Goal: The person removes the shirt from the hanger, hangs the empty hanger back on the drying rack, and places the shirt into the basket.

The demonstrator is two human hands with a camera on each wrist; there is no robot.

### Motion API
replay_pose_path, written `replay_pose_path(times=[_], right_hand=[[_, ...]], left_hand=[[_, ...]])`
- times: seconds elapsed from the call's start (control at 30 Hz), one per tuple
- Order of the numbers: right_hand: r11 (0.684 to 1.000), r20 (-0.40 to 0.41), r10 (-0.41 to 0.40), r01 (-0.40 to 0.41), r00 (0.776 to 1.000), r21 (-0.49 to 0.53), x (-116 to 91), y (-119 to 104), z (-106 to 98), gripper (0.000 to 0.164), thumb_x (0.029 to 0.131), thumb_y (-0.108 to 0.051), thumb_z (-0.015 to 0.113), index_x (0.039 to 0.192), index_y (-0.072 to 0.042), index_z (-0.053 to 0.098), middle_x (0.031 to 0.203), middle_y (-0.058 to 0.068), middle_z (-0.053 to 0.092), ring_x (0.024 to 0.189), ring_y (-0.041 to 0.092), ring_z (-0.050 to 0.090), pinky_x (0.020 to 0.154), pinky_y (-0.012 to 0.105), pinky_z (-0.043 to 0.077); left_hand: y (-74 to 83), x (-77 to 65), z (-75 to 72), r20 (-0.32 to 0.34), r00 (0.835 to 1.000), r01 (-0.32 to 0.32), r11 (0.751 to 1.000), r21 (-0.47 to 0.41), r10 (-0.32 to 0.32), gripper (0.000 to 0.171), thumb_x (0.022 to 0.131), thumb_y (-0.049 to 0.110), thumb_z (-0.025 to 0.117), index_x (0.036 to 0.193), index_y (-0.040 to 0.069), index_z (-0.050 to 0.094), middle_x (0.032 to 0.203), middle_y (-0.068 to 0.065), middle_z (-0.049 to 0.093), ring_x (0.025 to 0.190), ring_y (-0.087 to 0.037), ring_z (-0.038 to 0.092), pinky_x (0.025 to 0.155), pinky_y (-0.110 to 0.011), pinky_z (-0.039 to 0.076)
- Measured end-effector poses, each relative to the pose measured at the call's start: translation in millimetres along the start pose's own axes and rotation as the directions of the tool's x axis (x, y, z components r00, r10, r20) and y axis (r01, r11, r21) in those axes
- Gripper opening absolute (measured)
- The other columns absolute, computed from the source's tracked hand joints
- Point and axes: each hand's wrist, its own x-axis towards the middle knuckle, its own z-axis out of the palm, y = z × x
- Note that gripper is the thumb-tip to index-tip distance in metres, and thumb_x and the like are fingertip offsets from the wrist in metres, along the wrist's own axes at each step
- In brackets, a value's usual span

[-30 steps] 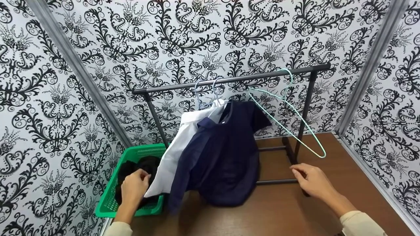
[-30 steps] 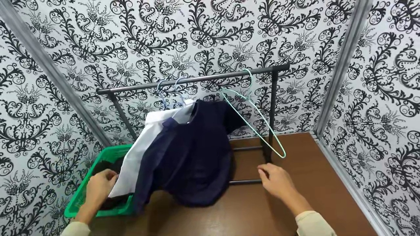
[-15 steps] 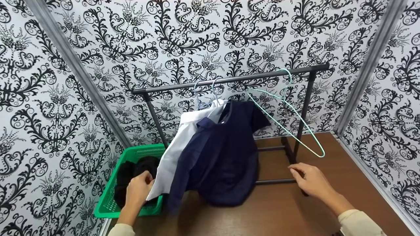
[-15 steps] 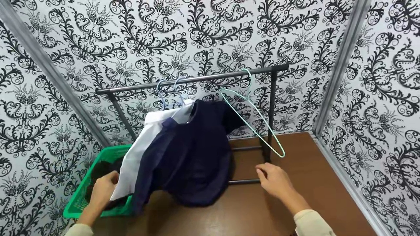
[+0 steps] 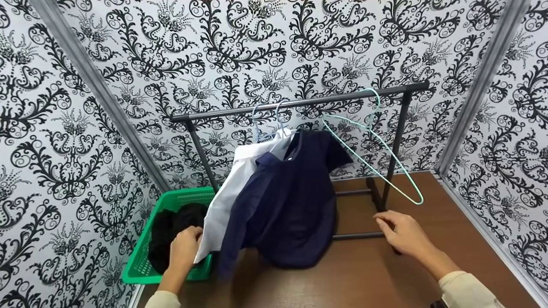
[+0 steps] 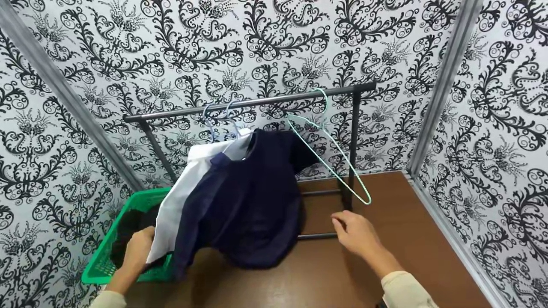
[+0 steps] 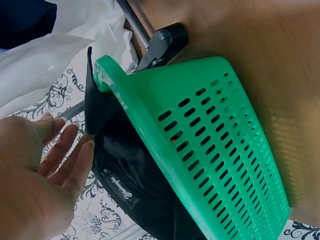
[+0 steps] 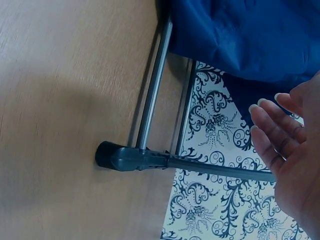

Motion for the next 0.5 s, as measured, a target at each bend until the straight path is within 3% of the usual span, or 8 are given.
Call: replay_pose_path(times=[0.2,0.37,0.5], right_hand=[[1.000,-0.002,-0.019,0.019,1.000,0.005,6.2,-7.6,3.7,0.016,0.098,-0.009,0.072,0.110,-0.012,0.082,0.105,-0.001,0.081,0.089,0.016,0.074,0.078,0.039,0.059],[0.995,-0.041,-0.088,0.090,0.995,0.030,21.5,-28.6,11.0,0.015,0.096,-0.007,0.074,0.109,-0.009,0.082,0.102,0.001,0.081,0.090,0.020,0.075,0.082,0.043,0.061],[0.980,-0.097,-0.188,0.193,0.977,0.055,44.2,-56.5,16.3,0.015,0.094,-0.005,0.075,0.107,-0.005,0.082,0.100,0.006,0.082,0.093,0.025,0.078,0.086,0.047,0.062]], left_hand=[[5.2,-1.8,2.7,-0.047,0.998,-0.039,0.999,0.023,0.040,0.033,0.086,0.012,0.075,0.063,0.018,0.053,0.069,-0.001,0.055,0.065,-0.024,0.059,0.057,-0.052,0.050],[9.0,-1.5,1.6,-0.078,0.996,-0.044,0.999,0.027,0.046,0.033,0.084,0.009,0.074,0.063,0.018,0.050,0.068,-0.001,0.051,0.064,-0.020,0.053,0.055,-0.047,0.047],[12.4,-1.2,0.3,-0.063,0.997,-0.032,0.999,0.015,0.033,0.033,0.083,0.012,0.074,0.065,0.019,0.048,0.067,0.001,0.047,0.062,-0.016,0.046,0.055,-0.038,0.041]])
